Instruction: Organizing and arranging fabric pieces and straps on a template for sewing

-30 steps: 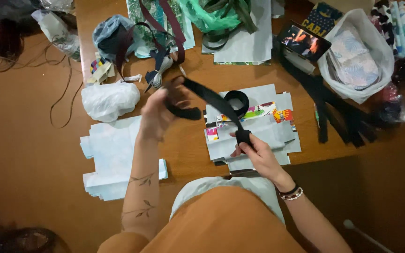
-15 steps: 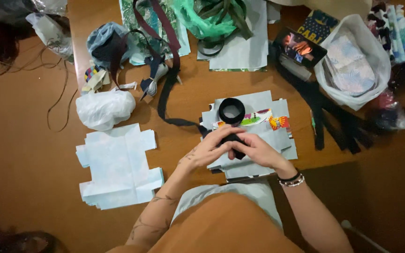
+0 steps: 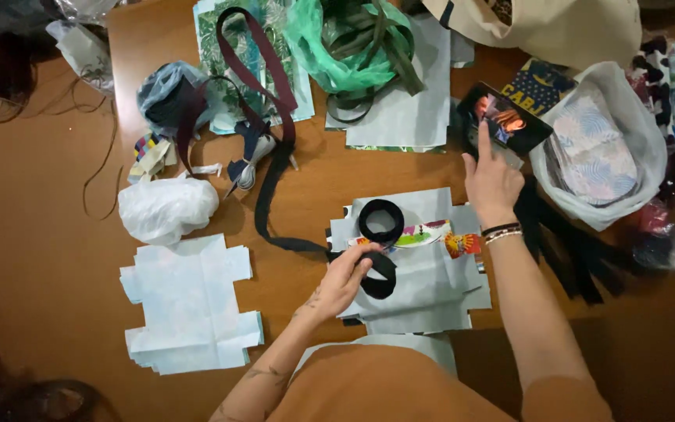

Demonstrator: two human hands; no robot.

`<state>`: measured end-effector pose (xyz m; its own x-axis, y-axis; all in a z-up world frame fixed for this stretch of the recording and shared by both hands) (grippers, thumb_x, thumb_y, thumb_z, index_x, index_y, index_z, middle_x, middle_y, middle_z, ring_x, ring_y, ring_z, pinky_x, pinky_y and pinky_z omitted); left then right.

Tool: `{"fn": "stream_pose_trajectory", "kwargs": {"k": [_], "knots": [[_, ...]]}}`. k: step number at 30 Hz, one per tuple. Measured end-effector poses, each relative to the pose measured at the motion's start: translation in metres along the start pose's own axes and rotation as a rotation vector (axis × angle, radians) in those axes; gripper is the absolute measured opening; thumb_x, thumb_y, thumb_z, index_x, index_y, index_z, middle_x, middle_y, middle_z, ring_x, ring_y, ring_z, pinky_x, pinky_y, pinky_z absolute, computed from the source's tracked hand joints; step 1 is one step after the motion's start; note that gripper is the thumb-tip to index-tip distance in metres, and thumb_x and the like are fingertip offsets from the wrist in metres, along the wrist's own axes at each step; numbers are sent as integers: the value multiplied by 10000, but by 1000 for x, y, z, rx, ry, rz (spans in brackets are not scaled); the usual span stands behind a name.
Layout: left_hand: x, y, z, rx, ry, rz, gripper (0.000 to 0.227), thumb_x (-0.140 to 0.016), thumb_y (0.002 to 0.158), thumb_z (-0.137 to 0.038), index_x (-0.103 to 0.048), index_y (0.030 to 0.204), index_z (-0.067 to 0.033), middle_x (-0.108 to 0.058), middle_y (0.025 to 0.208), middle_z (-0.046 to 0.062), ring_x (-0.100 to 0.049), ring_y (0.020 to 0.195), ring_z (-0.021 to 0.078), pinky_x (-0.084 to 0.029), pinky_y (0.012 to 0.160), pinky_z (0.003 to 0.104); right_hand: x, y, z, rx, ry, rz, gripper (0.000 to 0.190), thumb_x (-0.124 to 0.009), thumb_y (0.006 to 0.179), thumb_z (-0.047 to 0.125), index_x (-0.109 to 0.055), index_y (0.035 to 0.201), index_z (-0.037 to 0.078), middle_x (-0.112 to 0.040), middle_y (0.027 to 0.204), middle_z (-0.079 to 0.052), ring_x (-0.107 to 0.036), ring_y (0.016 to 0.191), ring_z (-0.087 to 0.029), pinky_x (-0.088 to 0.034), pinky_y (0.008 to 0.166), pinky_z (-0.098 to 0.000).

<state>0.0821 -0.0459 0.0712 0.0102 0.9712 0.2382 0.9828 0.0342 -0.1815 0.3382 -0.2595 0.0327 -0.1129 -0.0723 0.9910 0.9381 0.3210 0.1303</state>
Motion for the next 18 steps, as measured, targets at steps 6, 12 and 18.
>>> {"fn": "stream_pose_trajectory", "kwargs": {"k": [6,12,18], "knots": [[-1,4,-4,1,-34,-8,307,-469,1052,-183,-611,1313,-108,-669,1155,214,-659,1066,419,-514,926,503,-32,17,-21,68,-139,-133,622,-555,1039,500,-421,1602,273,-677,723,-132,-715,601,-358,-560,536,-480],[-2,8,-10,22,-48,-50,321,-439,1069,-210,-619,1318,-118,-679,1146,173,-677,1025,341,-524,912,465,-21,23,-15,60,-108,-12,594,-470,1091,485,-375,1625,244,-710,778,-168,-737,682,-387,-554,614,-490],[0,11,-12,27,-70,-7,323,-438,1070,-199,-614,1318,-90,-667,1137,181,-662,1066,359,-508,944,455,-19,19,-11,86,-64,-68,650,-517,1076,494,-350,1641,221,-692,763,-153,-731,665,-362,-577,592,-475]]}}
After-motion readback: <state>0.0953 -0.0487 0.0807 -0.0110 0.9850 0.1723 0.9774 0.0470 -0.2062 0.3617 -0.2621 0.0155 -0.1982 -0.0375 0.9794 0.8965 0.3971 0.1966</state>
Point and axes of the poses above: each hand's wrist, its own y-axis towards the middle knuckle, its own x-axis out of the back of the hand, z = x × y, the point moved 1 cm from there along y, towards the middle knuckle
